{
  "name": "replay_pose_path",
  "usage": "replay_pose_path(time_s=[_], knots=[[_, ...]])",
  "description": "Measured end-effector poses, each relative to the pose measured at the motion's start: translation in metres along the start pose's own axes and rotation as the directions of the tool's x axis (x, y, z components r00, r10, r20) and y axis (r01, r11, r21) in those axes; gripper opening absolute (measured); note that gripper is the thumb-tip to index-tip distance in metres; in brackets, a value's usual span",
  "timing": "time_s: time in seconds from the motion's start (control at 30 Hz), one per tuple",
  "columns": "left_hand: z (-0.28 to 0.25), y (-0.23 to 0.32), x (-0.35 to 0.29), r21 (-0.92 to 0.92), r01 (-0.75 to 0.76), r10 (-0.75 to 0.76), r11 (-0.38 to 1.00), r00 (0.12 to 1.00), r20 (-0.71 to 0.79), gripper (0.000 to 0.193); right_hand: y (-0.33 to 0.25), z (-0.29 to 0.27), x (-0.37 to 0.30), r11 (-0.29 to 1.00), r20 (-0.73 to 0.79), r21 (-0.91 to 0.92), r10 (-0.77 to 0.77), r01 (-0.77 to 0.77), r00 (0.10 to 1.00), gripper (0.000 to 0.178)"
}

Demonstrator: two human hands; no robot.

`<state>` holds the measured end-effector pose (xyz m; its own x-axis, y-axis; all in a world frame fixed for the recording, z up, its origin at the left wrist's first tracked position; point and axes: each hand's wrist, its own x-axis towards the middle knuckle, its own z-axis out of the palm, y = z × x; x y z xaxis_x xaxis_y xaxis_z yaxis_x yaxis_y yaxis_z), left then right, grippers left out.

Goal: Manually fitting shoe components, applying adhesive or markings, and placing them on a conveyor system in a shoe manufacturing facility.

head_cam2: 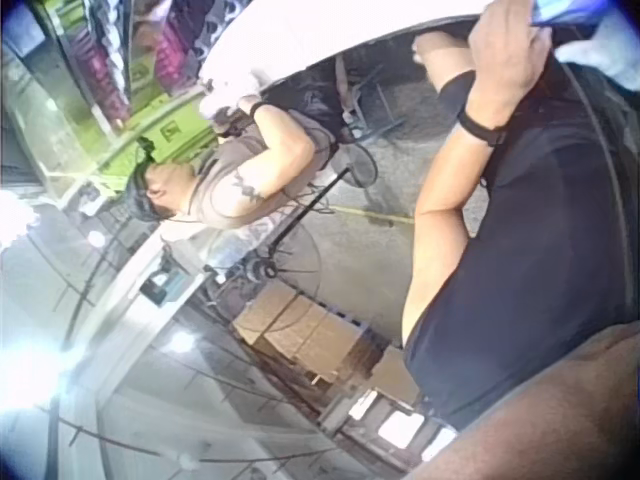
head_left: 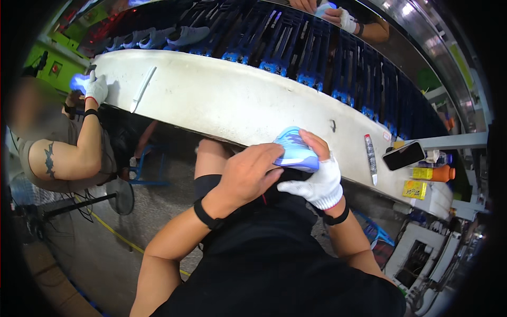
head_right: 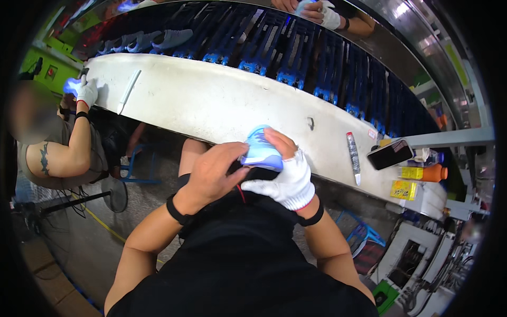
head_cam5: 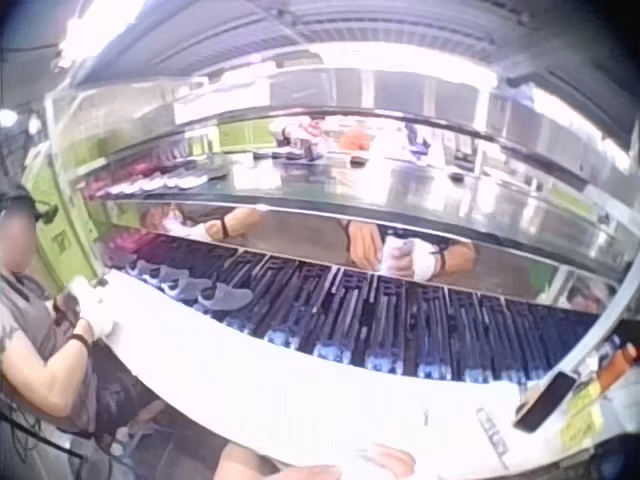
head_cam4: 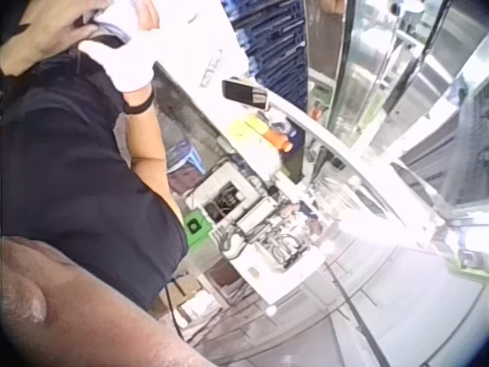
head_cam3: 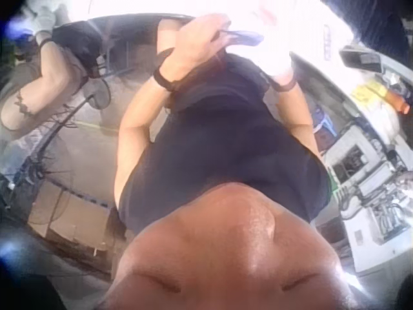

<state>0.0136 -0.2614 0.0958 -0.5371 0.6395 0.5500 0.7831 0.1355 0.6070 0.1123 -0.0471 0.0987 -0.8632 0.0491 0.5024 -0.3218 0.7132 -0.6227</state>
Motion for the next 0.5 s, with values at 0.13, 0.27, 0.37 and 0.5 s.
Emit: replay_pose_path(time_s=[0.13,0.27,0.37,0.5], knots=[[0.028,-0.001,-0.008,-0.027,-0.046,0.043,0.999,0.994,-0.101,0.052,0.000,-0.008,-0.002,0.988,-0.013,0.147,0.048,-0.045,0.999,0.087],[0.038,-0.001,-0.013,-0.005,-0.055,0.053,0.998,0.985,-0.166,0.044,0.005,-0.004,-0.007,0.974,-0.007,0.193,0.122,-0.118,0.993,0.073],[0.037,0.000,-0.015,-0.021,-0.029,0.025,0.999,0.985,-0.170,0.041,0.002,0.002,-0.006,0.971,-0.031,0.208,0.131,-0.121,0.991,0.073],[0.029,0.004,-0.019,-0.065,0.025,-0.034,0.998,0.990,-0.139,0.039,-0.006,0.011,0.001,0.979,-0.020,0.180,0.106,-0.101,0.994,0.075]])
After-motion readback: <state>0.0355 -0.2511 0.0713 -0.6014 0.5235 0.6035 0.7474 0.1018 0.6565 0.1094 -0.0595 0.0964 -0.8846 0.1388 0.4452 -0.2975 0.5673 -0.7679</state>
